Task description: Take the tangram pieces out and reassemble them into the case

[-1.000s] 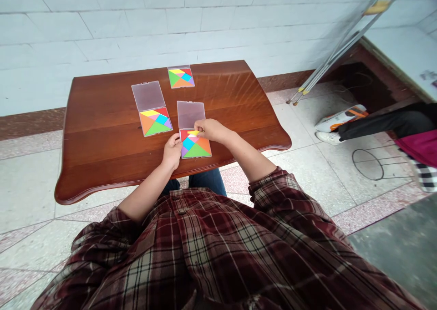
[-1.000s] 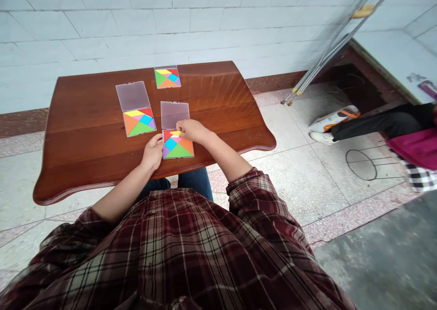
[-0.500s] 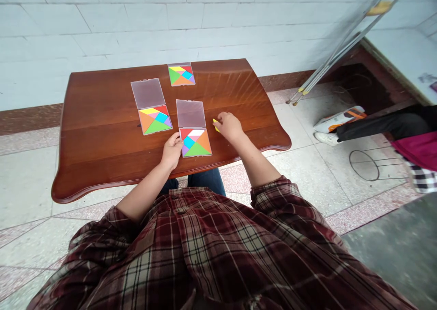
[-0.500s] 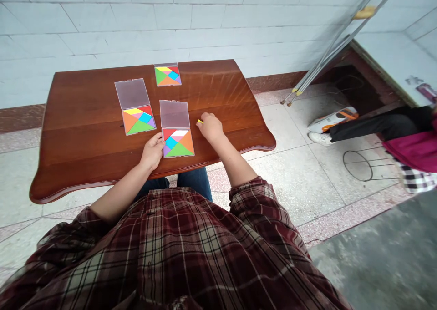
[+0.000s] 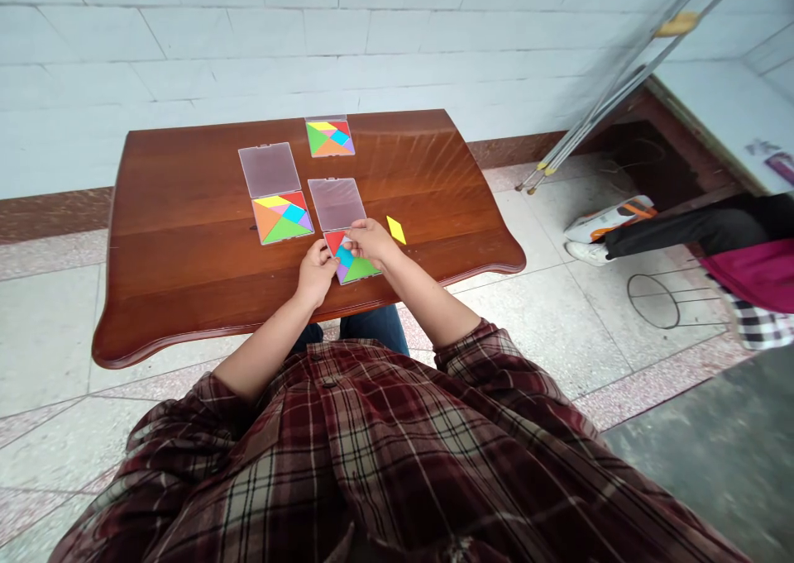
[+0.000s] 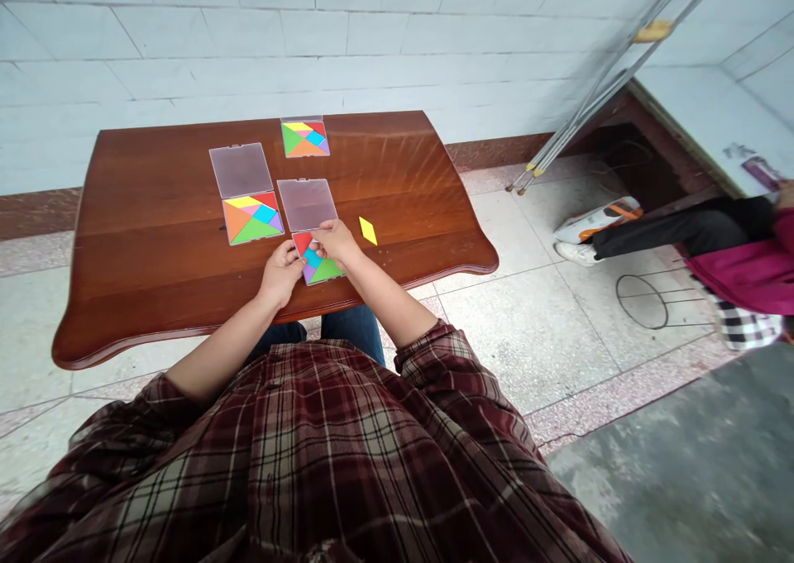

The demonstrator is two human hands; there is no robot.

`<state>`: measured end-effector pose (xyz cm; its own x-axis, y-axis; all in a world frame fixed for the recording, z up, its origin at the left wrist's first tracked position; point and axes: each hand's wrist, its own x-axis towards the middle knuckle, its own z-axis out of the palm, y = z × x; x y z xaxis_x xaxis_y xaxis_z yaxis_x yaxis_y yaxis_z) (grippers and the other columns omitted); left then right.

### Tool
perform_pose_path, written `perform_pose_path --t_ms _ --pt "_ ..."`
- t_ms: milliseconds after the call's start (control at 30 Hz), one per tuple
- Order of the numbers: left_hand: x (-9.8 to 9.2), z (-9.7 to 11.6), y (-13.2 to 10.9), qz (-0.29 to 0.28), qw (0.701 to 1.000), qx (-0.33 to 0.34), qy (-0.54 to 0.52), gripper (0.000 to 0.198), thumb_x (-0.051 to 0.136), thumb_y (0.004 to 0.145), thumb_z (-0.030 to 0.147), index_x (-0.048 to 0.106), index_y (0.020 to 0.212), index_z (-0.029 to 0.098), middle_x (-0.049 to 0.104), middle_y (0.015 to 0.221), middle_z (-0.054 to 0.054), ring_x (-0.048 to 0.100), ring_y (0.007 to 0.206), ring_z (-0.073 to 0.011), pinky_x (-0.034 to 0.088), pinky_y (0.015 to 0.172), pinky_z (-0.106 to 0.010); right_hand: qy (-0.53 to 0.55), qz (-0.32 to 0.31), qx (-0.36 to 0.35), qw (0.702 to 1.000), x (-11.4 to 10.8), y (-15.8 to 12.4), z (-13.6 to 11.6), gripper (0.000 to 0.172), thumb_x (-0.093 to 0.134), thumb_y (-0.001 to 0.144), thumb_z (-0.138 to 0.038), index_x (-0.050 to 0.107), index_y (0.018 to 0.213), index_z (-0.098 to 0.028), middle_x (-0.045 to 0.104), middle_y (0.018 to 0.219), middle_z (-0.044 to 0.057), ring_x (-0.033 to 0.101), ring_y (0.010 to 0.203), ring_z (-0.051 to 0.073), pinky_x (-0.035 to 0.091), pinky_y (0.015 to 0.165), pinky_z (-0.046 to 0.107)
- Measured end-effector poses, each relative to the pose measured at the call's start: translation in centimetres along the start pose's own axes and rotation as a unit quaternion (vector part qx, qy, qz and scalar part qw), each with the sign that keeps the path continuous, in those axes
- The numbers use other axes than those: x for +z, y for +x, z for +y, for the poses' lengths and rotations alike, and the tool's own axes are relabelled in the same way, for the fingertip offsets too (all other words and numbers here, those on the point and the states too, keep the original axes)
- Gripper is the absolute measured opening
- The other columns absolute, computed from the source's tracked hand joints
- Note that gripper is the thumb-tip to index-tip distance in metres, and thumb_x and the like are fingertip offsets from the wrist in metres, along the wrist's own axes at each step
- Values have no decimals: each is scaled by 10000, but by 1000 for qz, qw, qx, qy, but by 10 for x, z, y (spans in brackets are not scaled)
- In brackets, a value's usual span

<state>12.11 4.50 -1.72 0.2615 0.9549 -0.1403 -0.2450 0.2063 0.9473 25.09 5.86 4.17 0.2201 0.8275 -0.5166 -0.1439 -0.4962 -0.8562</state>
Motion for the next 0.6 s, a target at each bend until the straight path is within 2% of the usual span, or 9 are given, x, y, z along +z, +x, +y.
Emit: perform_pose_path --t_ms 133,267,333,467,600 --pt "2 -1 0 8 1000 16 12 377 589 691 78 574 1055 178 735 995 -38 684 949 -171 496 840 -269 38 2 8 999 1 -3 -4 196 526 912 -60 422 834 -205 544 559 -70 549 494 53 421 477 149" --pt "4 -2 0 22 999 23 21 357 592 672 72 577 1012 181 728 937 -14 683 884 -150 502 802 -243 20 -9 14 1000 0 -4 -8 225 510 918 -44 462 748 -184 538 507 -58 495 452 37 414 479 143" --pt "6 0 1 39 999 6 18 316 597 687 91 577 989 181 719 885 -4 681 819 -144 514 764 -244 7 -17 14 1000 0 -4 -9 227 516 915 -42 476 735 -175 536 490 -55 478 440 35 411 482 144" --pt "13 7 4 106 992 -63 16 180 565 754 124 573 925 181 664 722 27 639 646 -132 530 652 -261 -42 -6 0 999 2 0 -4 160 572 883 -46 488 855 -180 542 489 -69 494 446 59 402 472 157" --pt "19 14 4 157 983 -88 31 113 511 781 99 566 844 175 568 589 65 567 547 -100 499 585 -225 -114 -2 -45 992 4 4 4 227 613 847 -44 512 1019 -152 543 544 -81 534 494 74 402 463 164"
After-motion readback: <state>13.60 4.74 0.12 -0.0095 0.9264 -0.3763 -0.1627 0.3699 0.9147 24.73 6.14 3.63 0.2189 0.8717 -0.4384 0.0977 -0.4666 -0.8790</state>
